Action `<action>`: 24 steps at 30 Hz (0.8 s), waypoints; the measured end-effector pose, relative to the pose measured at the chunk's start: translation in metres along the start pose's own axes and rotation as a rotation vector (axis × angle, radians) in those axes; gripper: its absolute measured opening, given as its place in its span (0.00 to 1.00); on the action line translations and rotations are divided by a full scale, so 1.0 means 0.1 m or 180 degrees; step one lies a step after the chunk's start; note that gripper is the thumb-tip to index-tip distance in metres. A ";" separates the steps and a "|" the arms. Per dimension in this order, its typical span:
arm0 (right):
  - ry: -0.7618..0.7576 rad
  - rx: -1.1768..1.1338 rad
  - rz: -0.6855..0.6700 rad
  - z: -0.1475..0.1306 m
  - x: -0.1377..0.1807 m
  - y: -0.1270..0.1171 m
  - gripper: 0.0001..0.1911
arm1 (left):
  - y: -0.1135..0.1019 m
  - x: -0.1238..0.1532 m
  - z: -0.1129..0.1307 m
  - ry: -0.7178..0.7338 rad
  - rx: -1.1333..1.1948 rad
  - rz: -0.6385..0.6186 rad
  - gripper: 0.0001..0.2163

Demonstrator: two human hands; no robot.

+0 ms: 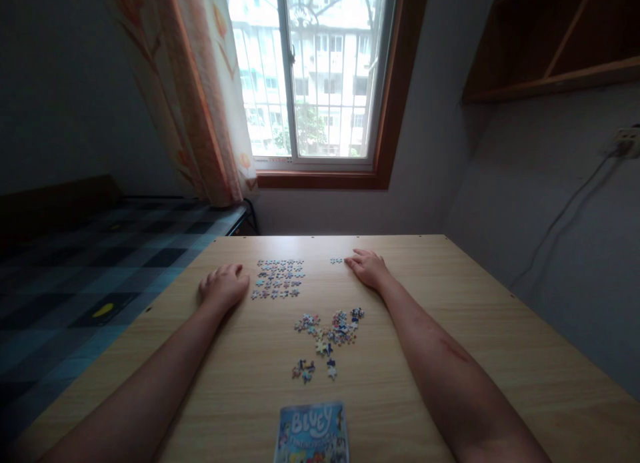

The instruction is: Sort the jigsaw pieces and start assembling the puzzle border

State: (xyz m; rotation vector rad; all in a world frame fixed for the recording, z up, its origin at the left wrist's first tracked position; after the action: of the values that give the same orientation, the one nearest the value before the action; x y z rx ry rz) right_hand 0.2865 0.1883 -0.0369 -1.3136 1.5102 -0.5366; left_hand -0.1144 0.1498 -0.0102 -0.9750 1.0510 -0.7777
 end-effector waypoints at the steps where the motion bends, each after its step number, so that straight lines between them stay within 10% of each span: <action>1: 0.0005 0.0016 -0.0015 -0.01 0.00 0.00 0.18 | 0.00 0.00 0.00 -0.0003 0.0002 0.0000 0.23; 24: 0.0032 0.0251 0.0093 -0.14 0.02 -0.05 0.15 | -0.01 0.00 0.00 0.0017 -0.0038 0.0029 0.22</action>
State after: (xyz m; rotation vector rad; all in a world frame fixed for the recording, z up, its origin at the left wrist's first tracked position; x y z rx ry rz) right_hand 0.2766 0.1815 -0.0278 -1.2281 1.4993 -0.5792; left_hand -0.1144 0.1498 -0.0092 -0.9780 1.0650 -0.7679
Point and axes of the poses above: each hand's wrist, its own x-axis away from the middle knuckle, its own y-axis out of the palm, z = x × y, the point moved 6 cm from there along -x, towards the middle knuckle, and after that the axes turned 8 degrees about z, right-handed, at the moved point
